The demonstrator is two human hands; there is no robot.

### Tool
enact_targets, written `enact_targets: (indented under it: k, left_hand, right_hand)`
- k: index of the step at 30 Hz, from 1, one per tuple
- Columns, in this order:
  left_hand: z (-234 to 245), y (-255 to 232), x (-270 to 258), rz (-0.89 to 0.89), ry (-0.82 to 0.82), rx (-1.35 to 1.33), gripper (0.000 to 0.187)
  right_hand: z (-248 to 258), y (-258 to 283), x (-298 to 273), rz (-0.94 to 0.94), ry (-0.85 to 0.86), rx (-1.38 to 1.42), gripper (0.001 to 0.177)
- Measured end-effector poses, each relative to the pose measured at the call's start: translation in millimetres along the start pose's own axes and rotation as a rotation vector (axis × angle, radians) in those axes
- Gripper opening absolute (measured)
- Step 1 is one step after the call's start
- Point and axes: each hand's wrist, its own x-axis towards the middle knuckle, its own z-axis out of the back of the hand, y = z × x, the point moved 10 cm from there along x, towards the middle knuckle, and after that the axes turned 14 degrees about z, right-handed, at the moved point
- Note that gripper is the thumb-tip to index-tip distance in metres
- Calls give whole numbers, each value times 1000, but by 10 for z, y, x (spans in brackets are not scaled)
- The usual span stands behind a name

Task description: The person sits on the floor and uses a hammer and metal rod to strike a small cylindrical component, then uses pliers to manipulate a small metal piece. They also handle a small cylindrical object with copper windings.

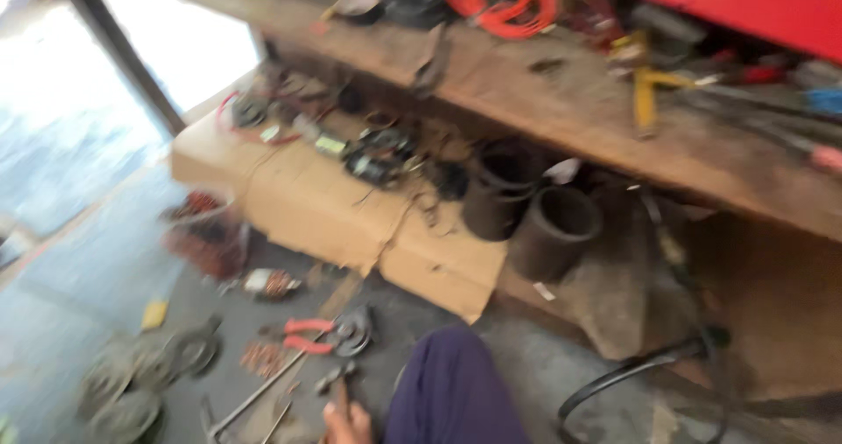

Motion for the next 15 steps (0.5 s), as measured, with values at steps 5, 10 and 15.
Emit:
enact_targets:
  k: [5, 10, 15]
  left_hand:
    - [709, 607, -468, 228, -97, -411, 34]
    - [1338, 1477, -997, 325, -241, -1054, 34]
    - [1784, 1618, -999, 54, -340, -1332, 28]
  right_hand:
    - [95, -551, -167, -63, -105, -105, 31]
    - [73, -780, -173, -95, 99, -135, 30]
    - [-201, -536, -278, 26, 224, -180, 32]
